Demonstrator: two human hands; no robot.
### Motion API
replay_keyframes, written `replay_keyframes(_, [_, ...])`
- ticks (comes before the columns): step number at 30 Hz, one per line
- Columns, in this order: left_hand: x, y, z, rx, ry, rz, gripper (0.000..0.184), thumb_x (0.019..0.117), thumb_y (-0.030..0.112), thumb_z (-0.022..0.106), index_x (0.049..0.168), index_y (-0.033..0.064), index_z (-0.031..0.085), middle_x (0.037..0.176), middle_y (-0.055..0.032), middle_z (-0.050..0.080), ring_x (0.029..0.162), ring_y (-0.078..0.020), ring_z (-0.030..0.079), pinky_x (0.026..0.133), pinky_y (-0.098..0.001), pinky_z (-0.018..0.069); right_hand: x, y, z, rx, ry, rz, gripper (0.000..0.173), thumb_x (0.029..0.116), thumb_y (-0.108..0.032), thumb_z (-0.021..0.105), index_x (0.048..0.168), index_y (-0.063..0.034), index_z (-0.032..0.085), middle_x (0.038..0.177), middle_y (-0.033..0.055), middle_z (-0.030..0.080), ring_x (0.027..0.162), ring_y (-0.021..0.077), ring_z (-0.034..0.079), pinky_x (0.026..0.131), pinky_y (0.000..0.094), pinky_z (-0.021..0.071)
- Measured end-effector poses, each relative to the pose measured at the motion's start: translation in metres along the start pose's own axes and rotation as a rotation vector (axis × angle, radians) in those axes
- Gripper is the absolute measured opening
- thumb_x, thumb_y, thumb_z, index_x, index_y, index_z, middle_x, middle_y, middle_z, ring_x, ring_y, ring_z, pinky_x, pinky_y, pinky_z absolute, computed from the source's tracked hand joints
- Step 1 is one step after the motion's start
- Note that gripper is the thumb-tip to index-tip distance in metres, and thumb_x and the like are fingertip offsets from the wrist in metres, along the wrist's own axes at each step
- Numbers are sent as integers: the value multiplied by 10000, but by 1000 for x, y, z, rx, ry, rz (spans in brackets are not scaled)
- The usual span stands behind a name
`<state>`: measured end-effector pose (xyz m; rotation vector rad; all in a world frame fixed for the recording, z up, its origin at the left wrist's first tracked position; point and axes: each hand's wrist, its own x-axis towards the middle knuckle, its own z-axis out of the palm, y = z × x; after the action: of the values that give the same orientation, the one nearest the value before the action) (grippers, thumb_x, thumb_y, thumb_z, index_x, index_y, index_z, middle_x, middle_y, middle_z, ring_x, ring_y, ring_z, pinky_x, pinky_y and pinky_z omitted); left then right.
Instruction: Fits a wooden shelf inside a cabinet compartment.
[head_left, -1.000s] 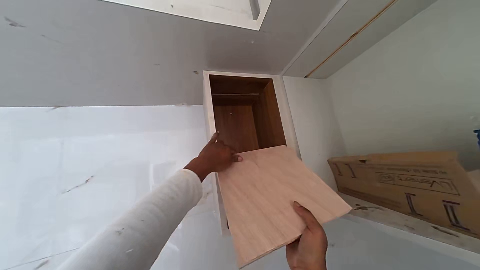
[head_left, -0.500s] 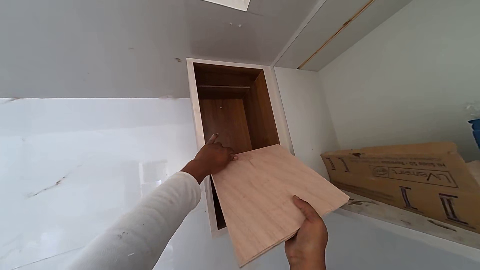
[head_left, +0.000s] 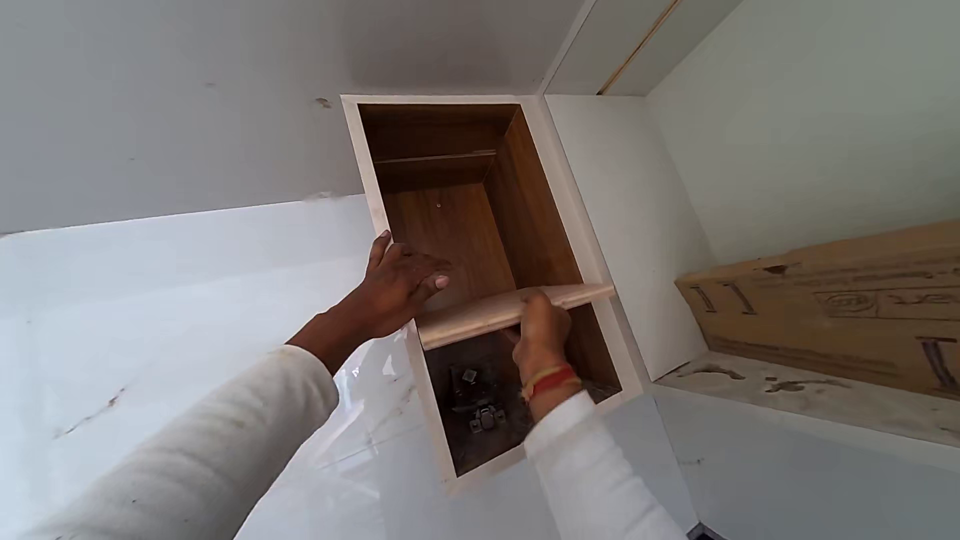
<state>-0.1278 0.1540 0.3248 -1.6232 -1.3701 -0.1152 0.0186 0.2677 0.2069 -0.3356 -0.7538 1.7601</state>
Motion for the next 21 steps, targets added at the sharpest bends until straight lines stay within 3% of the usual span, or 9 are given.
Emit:
replay_keyframes(3, [-1, -2, -2, -27, -45, 24, 630, 1081, 529, 265, 1227, 137, 736, 1246, -56, 710, 1344, -374, 504, 1167, -735, 24, 17, -20, 24, 59, 8, 5, 315, 973, -220, 600, 1206, -9, 571, 1079, 213, 631, 880, 328, 697, 685, 496, 607])
replay_keyframes(6, [-2, -4, -5, -46, -89, 27, 626, 1074, 545, 273, 1036, 170, 772, 1057, -3, 737, 1321, -308, 508, 1170, -713, -33, 29, -11, 21, -5, 6, -13, 313, 977, -273, 599, 1164, -23, 597, 1037, 206, 653, 860, 325, 711, 685, 503, 611])
replay_keyframes(9, [-4, -3, -11, -29, -150, 53, 662, 1057, 571, 277, 961, 166, 791, 1002, -1, 745, 1319, -315, 518, 1166, -730, -49, 49, 18, 16, -173, 34, -24, 323, 959, -293, 634, 1098, -3, 607, 1011, 224, 650, 880, 361, 684, 698, 555, 574])
replay_keyframes(13, [-3, -8, -10, 50, -189, 93, 672, 968, 747, 302, 1003, 307, 809, 1056, 76, 743, 1334, -305, 508, 1150, -764, -13, 66, 37, 18, -229, 73, 0, 339, 953, -311, 633, 1100, -5, 625, 988, 222, 661, 888, 362, 679, 709, 560, 552])
replay_keyframes(16, [-3, -14, -10, 44, -180, 125, 665, 900, 812, 375, 1014, 323, 810, 1078, 77, 742, 1313, -311, 519, 1130, -773, 30, 66, 31, 25, -145, 37, 38, 335, 966, -285, 626, 1159, -13, 595, 1044, 226, 643, 917, 360, 685, 720, 555, 576])
replay_keyframes(21, [1, -7, -17, 71, -281, 85, 745, 766, 920, 452, 1105, 354, 797, 1094, 70, 735, 1318, -303, 504, 1124, -775, -38, 68, 29, 27, -117, 29, 41, 377, 972, -339, 629, 1177, -24, 588, 1039, 214, 652, 904, 347, 702, 710, 540, 594])
